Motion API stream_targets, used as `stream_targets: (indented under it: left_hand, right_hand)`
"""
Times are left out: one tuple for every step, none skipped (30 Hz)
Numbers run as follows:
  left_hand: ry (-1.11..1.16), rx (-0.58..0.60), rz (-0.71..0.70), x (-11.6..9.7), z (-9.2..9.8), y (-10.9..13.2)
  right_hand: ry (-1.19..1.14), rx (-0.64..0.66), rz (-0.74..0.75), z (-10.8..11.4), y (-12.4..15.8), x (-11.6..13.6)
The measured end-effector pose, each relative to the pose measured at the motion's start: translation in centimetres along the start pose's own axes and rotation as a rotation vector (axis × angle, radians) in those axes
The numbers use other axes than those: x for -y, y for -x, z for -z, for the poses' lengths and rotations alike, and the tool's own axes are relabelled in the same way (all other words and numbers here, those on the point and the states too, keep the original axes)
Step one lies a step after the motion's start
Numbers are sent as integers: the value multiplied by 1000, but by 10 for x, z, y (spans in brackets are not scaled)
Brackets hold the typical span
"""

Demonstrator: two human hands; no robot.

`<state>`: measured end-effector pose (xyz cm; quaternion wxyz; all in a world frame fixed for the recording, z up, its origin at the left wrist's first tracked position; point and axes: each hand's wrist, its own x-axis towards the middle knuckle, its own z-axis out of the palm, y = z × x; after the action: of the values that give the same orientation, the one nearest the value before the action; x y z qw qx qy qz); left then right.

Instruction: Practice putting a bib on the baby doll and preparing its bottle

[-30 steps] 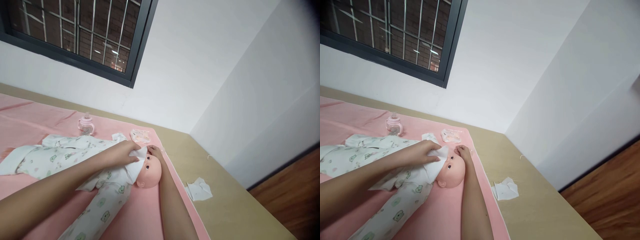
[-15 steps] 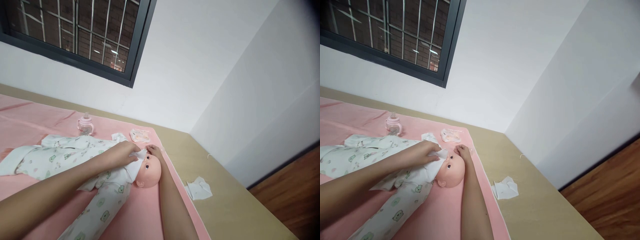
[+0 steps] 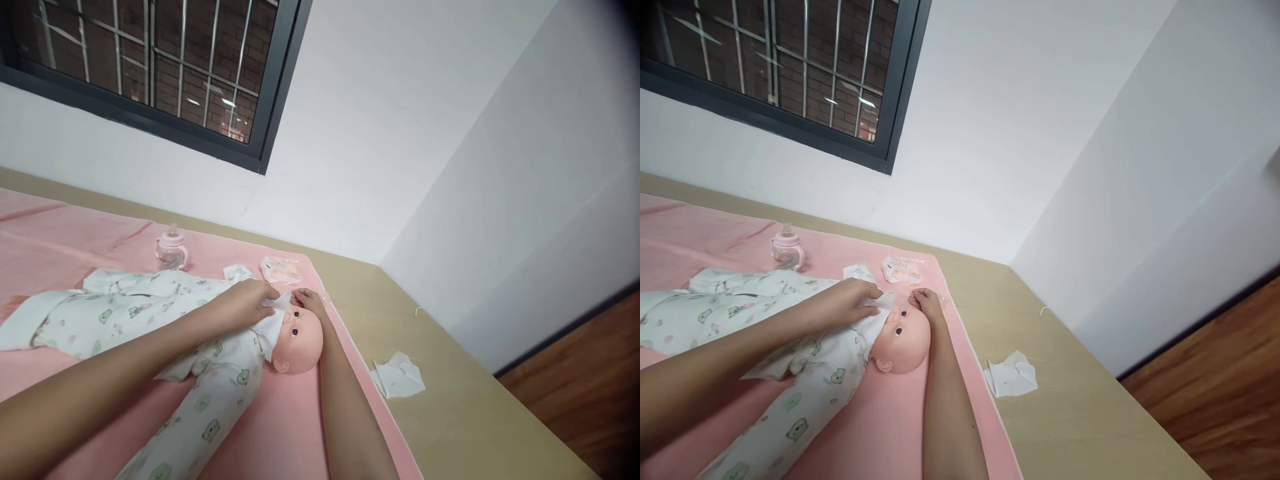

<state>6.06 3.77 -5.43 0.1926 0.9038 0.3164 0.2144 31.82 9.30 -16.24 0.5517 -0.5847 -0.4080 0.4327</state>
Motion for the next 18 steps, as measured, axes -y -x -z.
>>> stream_targets:
  left_hand:
    - [-2,6,4,1,0,-1]
    - [-3,10,7,1,0,-1]
    - [-1,10,10,1,0,-1]
    - [4,6,15,2,1,-2]
    - [14,-2,21,3,1,-2]
    - [27,-16,26,4,2,-2]
    - [41,-32,30,5,3,-3]
    - [54,-45,30,7,5,-3]
    - [63,-55,27,8,6,-3]
    - [69,-62,26,10,8,-3]
    - [75,-67,22,11,11,-3]
    - [86,-68,15,12,13,-3]
    - [108,-70,0,12,16,-3]
    - [142,-76,-20,12,20,-3]
    - [184,-86,-43,11,23,-2]
    - [226,-101,-63,10,26,-1]
    - [262,-123,-75,8,29,-1]
    - [288,-156,-75,7,31,0]
  right_hand:
    - [-6,-1,1,0,0,0]
    - [-11,-1,1,0,-1,-1]
    - [-15,0,1,0,-1,-1]
    - [-19,4,0,1,-2,-1]
    - [-21,8,-1,1,-1,-1]
    - [-22,12,-4,1,-1,-1]
    - [-21,17,-7,1,-1,-1]
    - [-20,22,-9,1,0,-1]
    - [-20,26,-9,1,1,-1]
    - [-22,31,-6,1,2,0]
    - [-24,35,-2,2,3,1]
    - [-26,39,2,2,4,2]
    - [-27,45,2,2,6,5]
    - [-28,53,1,2,7,10]
    - [-28,66,8,2,9,16]
    - [-30,81,28,2,12,25]
    - [-30,100,59,1,15,36]
    - [-27,125,112,-2,21,50]
